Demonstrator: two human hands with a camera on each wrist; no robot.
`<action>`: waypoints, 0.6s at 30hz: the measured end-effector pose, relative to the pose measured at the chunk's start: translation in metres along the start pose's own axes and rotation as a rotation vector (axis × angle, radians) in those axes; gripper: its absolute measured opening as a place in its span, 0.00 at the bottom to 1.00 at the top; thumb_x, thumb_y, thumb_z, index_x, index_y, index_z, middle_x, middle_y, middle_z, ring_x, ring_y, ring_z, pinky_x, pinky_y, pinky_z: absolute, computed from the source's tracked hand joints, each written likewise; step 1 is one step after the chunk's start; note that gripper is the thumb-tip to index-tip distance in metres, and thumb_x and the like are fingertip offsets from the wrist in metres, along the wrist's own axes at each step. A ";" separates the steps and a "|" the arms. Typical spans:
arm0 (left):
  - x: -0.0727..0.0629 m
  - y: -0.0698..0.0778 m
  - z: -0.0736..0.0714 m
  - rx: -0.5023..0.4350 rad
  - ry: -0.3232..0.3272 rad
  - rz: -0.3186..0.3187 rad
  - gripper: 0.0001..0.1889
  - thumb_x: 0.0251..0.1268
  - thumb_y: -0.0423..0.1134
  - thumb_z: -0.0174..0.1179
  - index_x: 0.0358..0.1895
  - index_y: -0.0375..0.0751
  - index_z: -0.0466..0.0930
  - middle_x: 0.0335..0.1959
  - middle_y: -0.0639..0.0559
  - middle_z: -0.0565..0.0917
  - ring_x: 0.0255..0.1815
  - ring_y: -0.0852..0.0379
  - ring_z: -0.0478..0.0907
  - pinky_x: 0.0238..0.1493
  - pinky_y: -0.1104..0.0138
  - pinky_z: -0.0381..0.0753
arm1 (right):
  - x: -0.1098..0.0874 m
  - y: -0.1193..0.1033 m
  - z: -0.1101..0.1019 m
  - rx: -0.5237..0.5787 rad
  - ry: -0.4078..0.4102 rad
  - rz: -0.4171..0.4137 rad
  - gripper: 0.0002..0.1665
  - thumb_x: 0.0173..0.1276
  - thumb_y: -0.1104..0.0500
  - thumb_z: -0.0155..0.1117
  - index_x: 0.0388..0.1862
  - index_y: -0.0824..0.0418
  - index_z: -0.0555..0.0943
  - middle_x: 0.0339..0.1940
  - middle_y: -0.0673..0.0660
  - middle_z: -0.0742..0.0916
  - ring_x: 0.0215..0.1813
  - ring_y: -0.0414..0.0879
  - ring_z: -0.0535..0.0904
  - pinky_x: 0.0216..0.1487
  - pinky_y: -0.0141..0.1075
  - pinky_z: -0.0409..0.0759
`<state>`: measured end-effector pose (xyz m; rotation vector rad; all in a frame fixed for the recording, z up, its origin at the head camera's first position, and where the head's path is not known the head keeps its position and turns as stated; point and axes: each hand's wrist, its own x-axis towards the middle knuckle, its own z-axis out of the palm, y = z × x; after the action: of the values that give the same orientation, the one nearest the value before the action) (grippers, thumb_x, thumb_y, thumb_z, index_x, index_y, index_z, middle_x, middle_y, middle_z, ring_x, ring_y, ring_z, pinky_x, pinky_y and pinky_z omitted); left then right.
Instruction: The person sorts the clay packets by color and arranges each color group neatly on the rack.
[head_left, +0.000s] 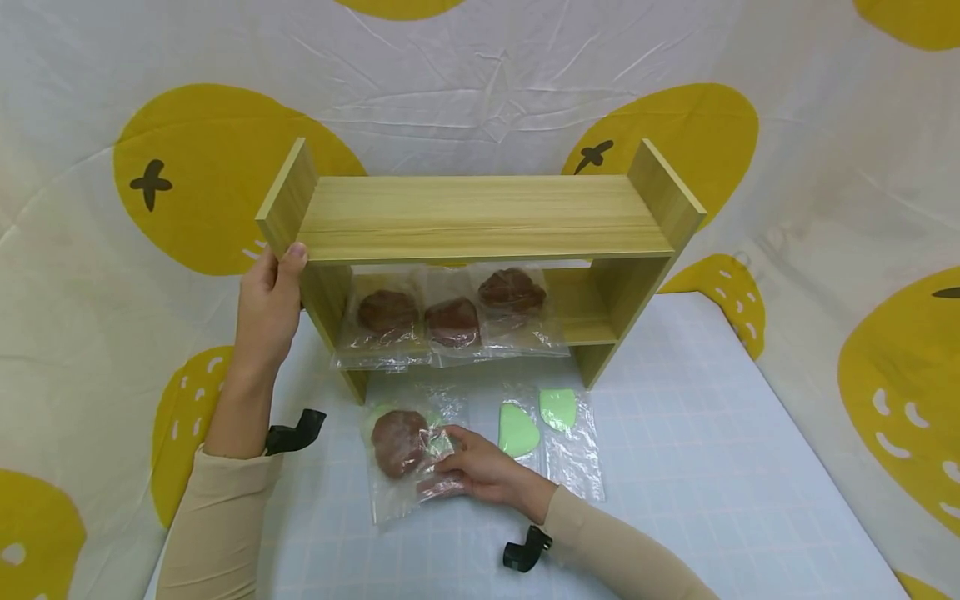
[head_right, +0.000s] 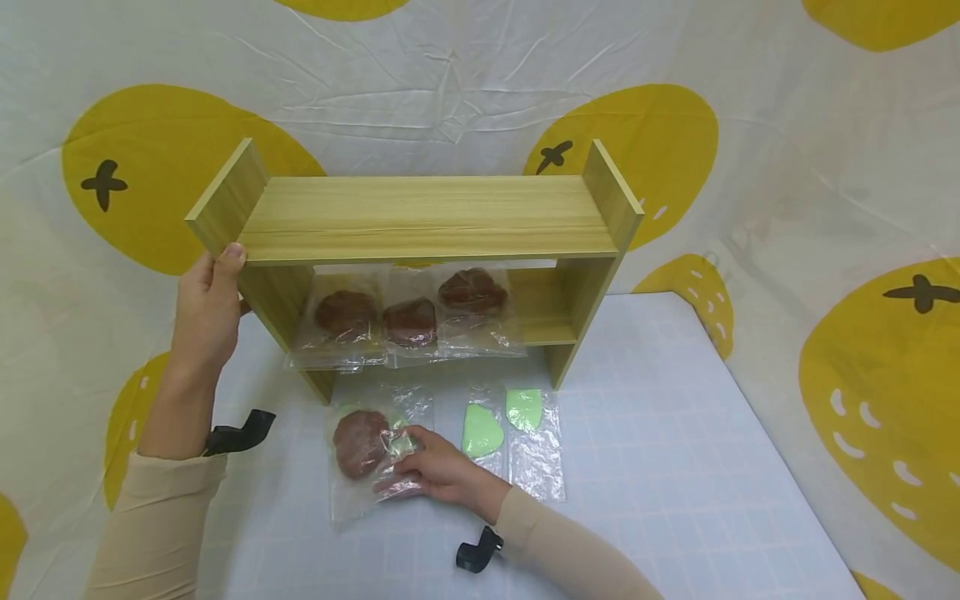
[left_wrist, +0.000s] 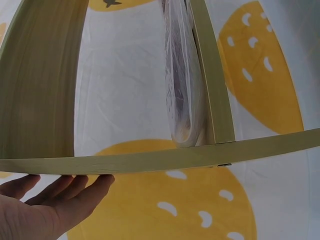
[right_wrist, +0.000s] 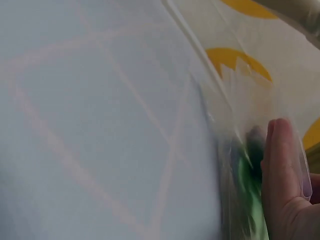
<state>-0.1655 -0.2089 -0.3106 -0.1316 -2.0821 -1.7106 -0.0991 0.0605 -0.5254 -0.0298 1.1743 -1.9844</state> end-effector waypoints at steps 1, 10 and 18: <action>0.000 0.000 0.000 0.001 0.000 -0.001 0.22 0.77 0.51 0.52 0.66 0.47 0.75 0.51 0.38 0.77 0.44 0.47 0.75 0.40 0.69 0.78 | -0.001 0.000 -0.002 0.009 0.005 -0.001 0.42 0.68 0.80 0.50 0.79 0.66 0.51 0.57 0.72 0.80 0.52 0.69 0.81 0.52 0.55 0.79; 0.000 0.001 0.001 0.004 -0.005 -0.003 0.22 0.77 0.51 0.52 0.67 0.47 0.75 0.51 0.37 0.77 0.45 0.47 0.75 0.40 0.69 0.78 | -0.016 -0.003 -0.023 0.017 0.014 -0.020 0.45 0.66 0.82 0.48 0.80 0.64 0.51 0.64 0.75 0.74 0.53 0.72 0.80 0.54 0.58 0.77; 0.000 -0.001 0.000 -0.033 -0.002 -0.006 0.21 0.76 0.50 0.53 0.66 0.47 0.75 0.50 0.38 0.77 0.44 0.47 0.76 0.39 0.70 0.79 | -0.031 -0.008 -0.052 0.025 0.020 -0.052 0.45 0.65 0.82 0.47 0.79 0.65 0.51 0.65 0.72 0.74 0.52 0.68 0.82 0.55 0.61 0.75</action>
<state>-0.1662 -0.2095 -0.3113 -0.1380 -2.0586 -1.7492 -0.1038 0.1198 -0.5381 -0.0276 1.1727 -2.0488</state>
